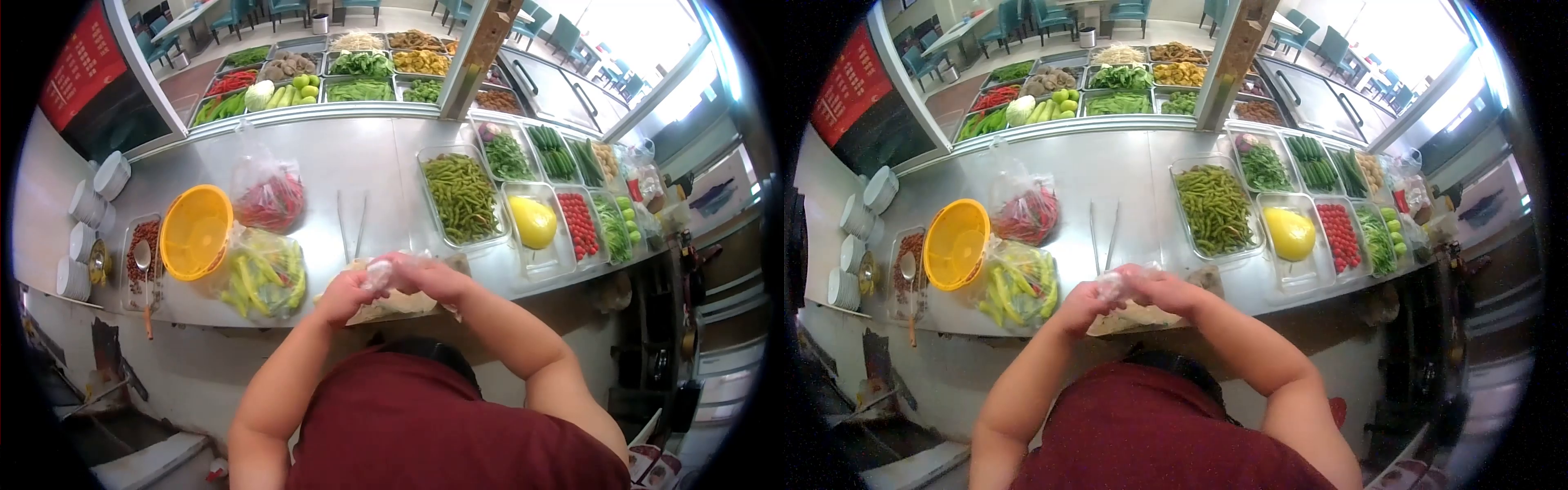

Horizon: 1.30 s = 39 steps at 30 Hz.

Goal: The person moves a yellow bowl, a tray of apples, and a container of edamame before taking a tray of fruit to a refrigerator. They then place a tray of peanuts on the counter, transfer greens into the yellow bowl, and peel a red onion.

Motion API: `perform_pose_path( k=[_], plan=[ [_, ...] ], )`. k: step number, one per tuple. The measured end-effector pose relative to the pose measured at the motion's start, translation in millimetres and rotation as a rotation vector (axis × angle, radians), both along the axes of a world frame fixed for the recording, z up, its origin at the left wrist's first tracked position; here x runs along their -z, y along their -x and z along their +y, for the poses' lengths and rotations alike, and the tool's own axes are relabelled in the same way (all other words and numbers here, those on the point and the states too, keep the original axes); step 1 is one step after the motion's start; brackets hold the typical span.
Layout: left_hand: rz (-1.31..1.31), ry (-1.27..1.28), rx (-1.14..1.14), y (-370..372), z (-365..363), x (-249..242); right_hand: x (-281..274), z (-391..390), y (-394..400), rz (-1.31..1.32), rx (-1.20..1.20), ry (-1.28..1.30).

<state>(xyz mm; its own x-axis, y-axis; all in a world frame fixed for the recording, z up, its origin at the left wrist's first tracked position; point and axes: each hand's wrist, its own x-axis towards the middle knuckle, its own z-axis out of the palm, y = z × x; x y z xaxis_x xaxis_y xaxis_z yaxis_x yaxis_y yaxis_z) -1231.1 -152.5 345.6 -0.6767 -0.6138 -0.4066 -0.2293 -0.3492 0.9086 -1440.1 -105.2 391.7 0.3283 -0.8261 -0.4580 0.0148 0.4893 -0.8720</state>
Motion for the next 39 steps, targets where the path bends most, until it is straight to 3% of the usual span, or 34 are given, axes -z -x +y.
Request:
perform_pose_path(
  k=[2, 4, 5, 7, 8, 10, 14, 16, 17, 19, 23, 26, 29, 31, 32, 34, 36, 38, 39],
  plan=[
    [0.101, -0.114, -0.024, -2, -2, 9, 3, 1, 5, 0.086, -0.116, 0.053],
    [0.215, -0.259, -0.117, -2, -1, 18, 13, 1, 9, 0.576, -0.270, 0.762],
    [0.214, -0.258, -0.117, -1, 0, 16, 11, 0, 8, 0.574, -0.270, 0.762],
    [0.247, -0.237, -0.120, 2, 2, 11, 6, -2, 7, 0.872, -0.449, 0.625],
    [0.245, -0.235, -0.118, 4, 2, 12, 7, -1, 3, 0.872, -0.446, 0.627],
    [0.275, -0.307, -0.096, 7, 0, 15, 13, 5, -7, 1.041, -0.109, 0.794],
    [0.294, -0.491, -0.146, 5, -3, 2, 23, 9, -23, 1.131, -0.130, 0.831],
    [0.363, -0.529, -0.120, 0, -6, -3, 22, 11, -27, 0.981, -0.001, 1.121],
    [0.361, -0.529, -0.115, 3, -5, -9, 22, 11, -26, 0.984, 0.004, 1.119],
    [0.386, -0.646, -0.373, 11, -2, -20, 24, 11, -24, 0.984, -0.059, 1.139],
    [0.389, -0.598, -0.345, 9, -9, 12, 18, 12, -16, 0.957, -0.093, 1.145],
    [0.393, -0.521, -0.449, 6, -16, 25, 20, 15, -8, 0.905, -0.123, 1.245],
    [0.575, -0.620, -0.851, 2, -25, 9, 63, 20, 14, 0.762, 0.009, 1.176],
    [0.575, -0.650, -0.934, -30, -49, 51, 104, 26, 46, 0.868, -0.067, 0.857],
    [0.574, -0.679, -1.020, -43, -56, 71, 125, 34, 59, 0.868, -0.066, 0.853],
    [0.491, -0.653, -1.046, -52, -50, 86, 155, 43, 78, 0.822, -0.062, 0.714],
    [0.399, -0.624, -1.076, -55, -49, 82, 147, 39, 73, 0.845, -0.051, 0.628],
    [0.463, -0.539, -0.905, -58, -47, 72, 126, 34, 63, 0.866, -0.043, 0.539],
    [0.462, -0.540, -0.910, -55, -46, 56, 101, 30, 53, 0.692, 0.110, 0.569]
  ],
)
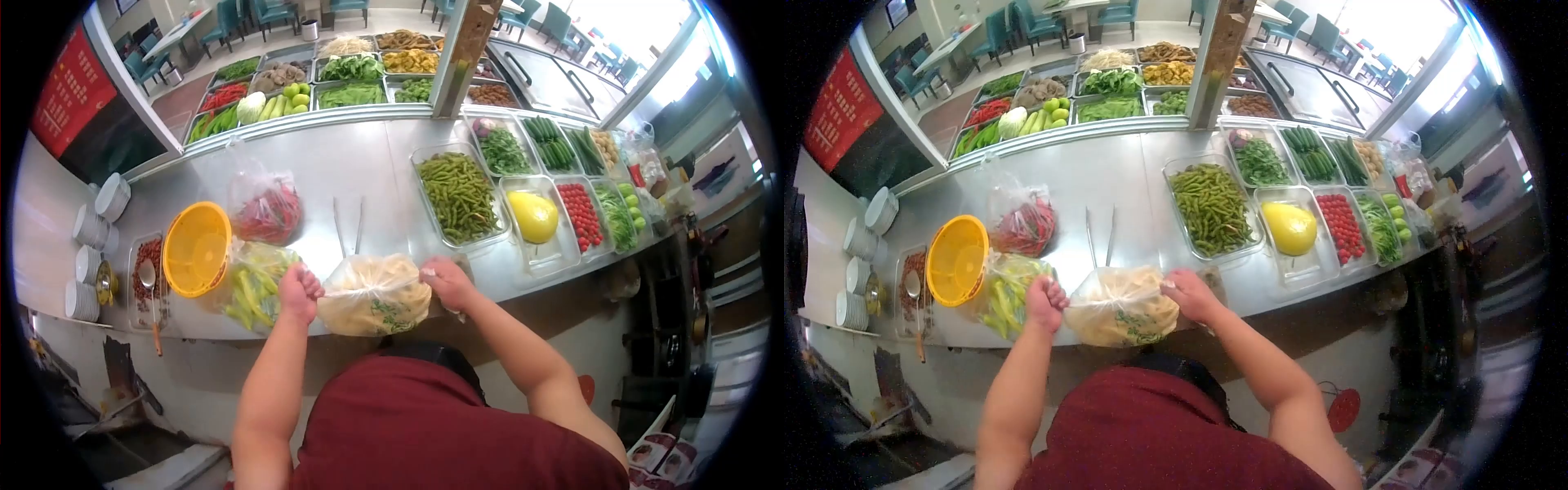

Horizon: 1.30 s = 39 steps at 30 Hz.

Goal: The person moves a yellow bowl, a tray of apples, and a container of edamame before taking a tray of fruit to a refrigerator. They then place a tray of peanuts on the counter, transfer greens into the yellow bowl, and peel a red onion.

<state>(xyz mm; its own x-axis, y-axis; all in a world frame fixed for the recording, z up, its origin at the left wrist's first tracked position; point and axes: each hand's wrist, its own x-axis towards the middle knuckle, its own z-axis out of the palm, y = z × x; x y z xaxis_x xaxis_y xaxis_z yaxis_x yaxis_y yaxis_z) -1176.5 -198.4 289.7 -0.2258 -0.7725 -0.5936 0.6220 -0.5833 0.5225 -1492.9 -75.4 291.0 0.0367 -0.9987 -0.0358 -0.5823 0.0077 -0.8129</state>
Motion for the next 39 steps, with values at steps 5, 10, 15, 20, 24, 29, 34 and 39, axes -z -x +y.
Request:
perform_pose_path(
  k=[5, 10, 15, 20, 24, 29, 34, 39],
  plan=[
    [-0.626, 0.707, 1.045, 68, 40, -87, -83, -25, -52, -0.270, -0.068, 0.098],
    [-0.511, 0.389, 0.887, 72, 34, -99, -51, -35, -63, -0.486, -0.421, -0.262],
    [-0.111, -0.013, 0.535, 64, 35, -97, -69, -36, -104, 0.216, -0.315, -0.361],
    [-0.038, -0.092, 0.263, 40, 25, -69, -9, -41, -95, -0.062, -0.088, 0.024],
    [-0.765, 0.373, 0.408, 22, 26, -31, -18, -46, -75, -0.487, -0.162, -0.289],
    [-1.263, 1.307, 0.771, 43, 40, -31, -64, -51, -75, 0.112, -0.504, -0.216],
    [-1.103, 0.986, 1.011, 56, 47, -34, -68, -56, -83, 0.199, -0.424, -0.184],
    [-1.107, 0.802, 0.901, 59, 41, -37, -33, -52, -88, 0.274, -0.292, 0.227]
  ],
)
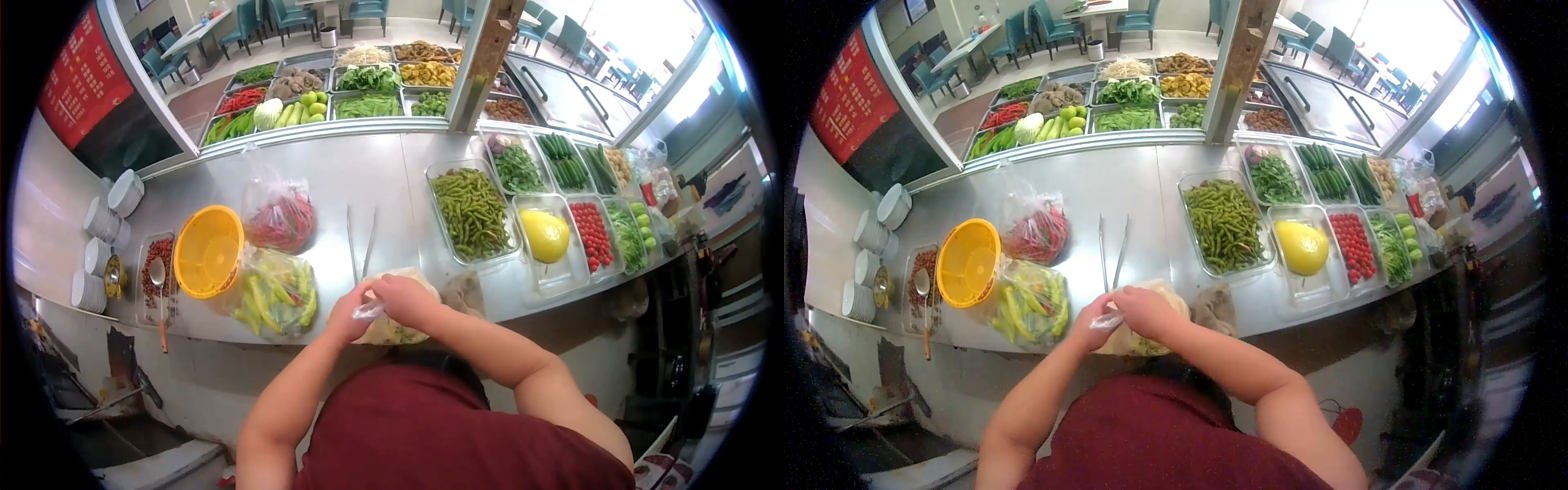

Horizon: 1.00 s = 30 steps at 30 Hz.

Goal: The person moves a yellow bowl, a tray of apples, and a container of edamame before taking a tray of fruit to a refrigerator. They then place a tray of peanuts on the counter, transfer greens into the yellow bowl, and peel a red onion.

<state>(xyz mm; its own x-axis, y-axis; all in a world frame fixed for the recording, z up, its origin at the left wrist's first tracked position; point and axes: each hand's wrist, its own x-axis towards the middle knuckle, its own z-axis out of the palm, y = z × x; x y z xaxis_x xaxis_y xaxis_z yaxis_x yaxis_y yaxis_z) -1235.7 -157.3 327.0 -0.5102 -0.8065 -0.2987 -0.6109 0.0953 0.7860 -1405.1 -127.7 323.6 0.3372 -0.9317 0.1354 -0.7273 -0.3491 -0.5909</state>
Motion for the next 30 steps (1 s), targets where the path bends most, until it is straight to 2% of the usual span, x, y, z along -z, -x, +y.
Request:
perform_pose_path(
  k=[3, 5, 6, 8, 12, 14, 15, 17, 19, 23, 26, 28, 30],
  plan=[
    [0.053, -0.049, -0.047, -5, -9, 18, 2, 3, -6, -0.003, 0.050, 0.174],
    [0.298, 0.174, 0.030, -10, -11, 32, 7, 1, -5, -0.003, 0.063, 0.248],
    [0.296, 0.173, 0.031, -13, -14, 31, 10, 0, -4, 0.004, 0.081, 0.235],
    [0.374, -0.369, -0.070, -14, -22, 24, 20, -1, 1, 0.010, 0.104, 0.221],
    [0.204, -0.424, 0.068, -12, -27, -2, 27, -1, 11, 0.022, 0.027, 0.142],
    [0.018, -0.204, 0.236, -9, -30, -10, 20, 0, 16, 0.038, 0.002, 0.097],
    [0.019, -0.204, 0.231, -7, -31, -10, 16, 1, 20, 0.011, -0.023, 0.091],
    [-0.162, 0.000, 0.328, -1, -32, -11, 4, 1, 26, -0.014, -0.054, 0.088],
    [-0.168, 0.017, 0.308, 1, -32, -12, -6, -1, 30, 0.092, -0.131, -0.020],
    [-0.207, 0.139, 0.327, -6, -37, 19, -9, 13, 26, 0.051, -0.199, 0.004],
    [-0.207, 0.125, 0.312, -9, -33, 33, -13, 20, 19, 0.002, -0.215, 0.000],
    [-0.168, 0.072, 0.305, -8, -24, 35, -21, 21, 15, -0.283, 0.141, -0.206],
    [-0.041, 0.023, 0.251, -8, 0, 31, -21, 15, 15, -0.266, 0.122, -0.203]
  ],
)
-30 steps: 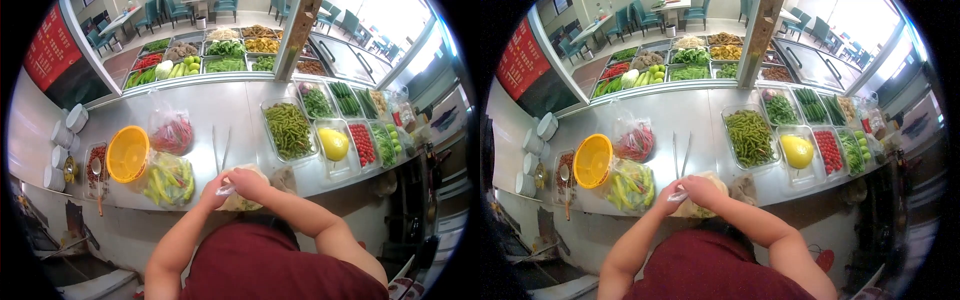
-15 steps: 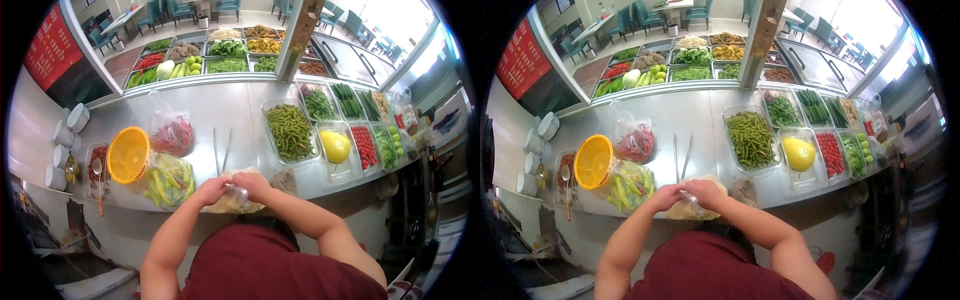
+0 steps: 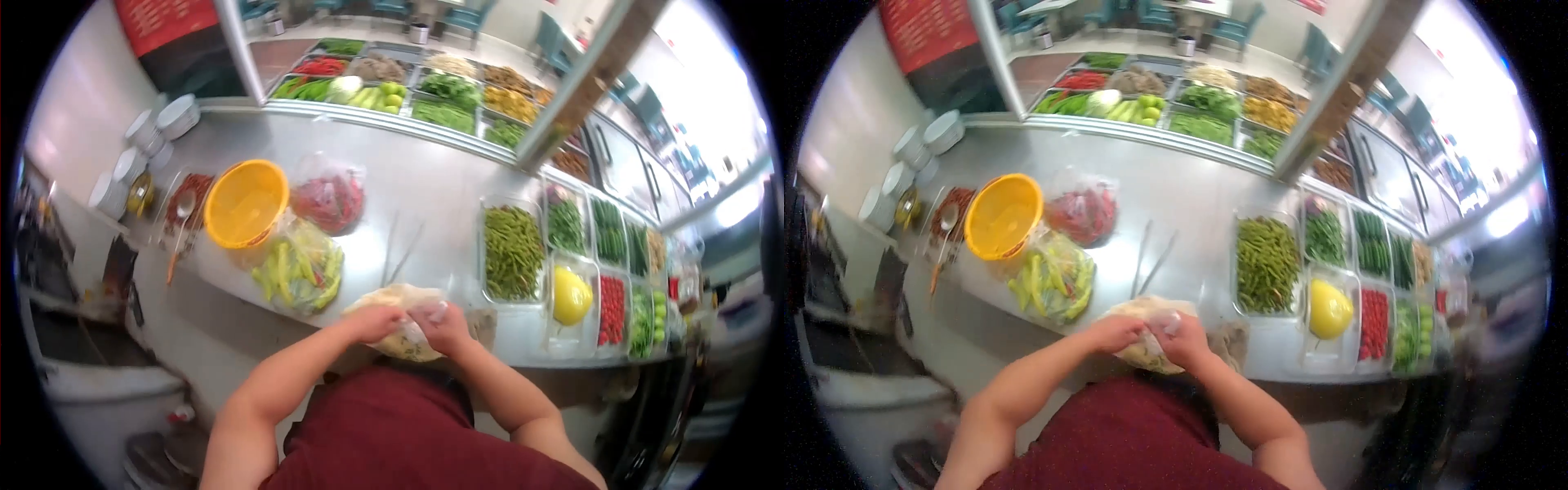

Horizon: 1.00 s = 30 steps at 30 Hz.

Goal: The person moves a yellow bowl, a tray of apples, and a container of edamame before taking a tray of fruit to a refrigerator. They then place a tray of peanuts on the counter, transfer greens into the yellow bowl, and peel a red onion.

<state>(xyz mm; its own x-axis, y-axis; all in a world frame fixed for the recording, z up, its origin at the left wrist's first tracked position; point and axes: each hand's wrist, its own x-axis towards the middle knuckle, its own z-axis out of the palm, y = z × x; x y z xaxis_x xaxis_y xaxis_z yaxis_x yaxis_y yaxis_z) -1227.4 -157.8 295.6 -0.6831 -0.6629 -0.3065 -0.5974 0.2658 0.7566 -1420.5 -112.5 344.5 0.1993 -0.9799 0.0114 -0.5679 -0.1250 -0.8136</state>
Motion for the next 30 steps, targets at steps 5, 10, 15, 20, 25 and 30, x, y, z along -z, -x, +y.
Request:
perform_pose_path(
  k=[5, 10, 15, 20, 25, 30],
  plan=[
    [0.030, 0.070, -0.312, 5, 44, -20, -25, -11, -33, -0.066, -0.223, -0.007],
    [0.174, 0.109, -0.488, -36, 73, -78, -45, -12, -74, -0.614, -0.280, -0.050],
    [0.115, 0.223, -0.838, -100, 155, -110, -72, -5, -132, -0.531, -0.909, -0.314],
    [0.165, 0.279, -1.145, -158, 269, -118, -86, 87, -223, -0.046, -1.408, -0.180],
    [0.258, 0.349, -1.463, -218, 397, -139, -82, 205, -326, -0.314, -1.113, -0.762],
    [0.235, 0.366, -1.779, -250, 555, -125, -74, 352, -400, -0.205, -1.349, -0.807]
  ],
)
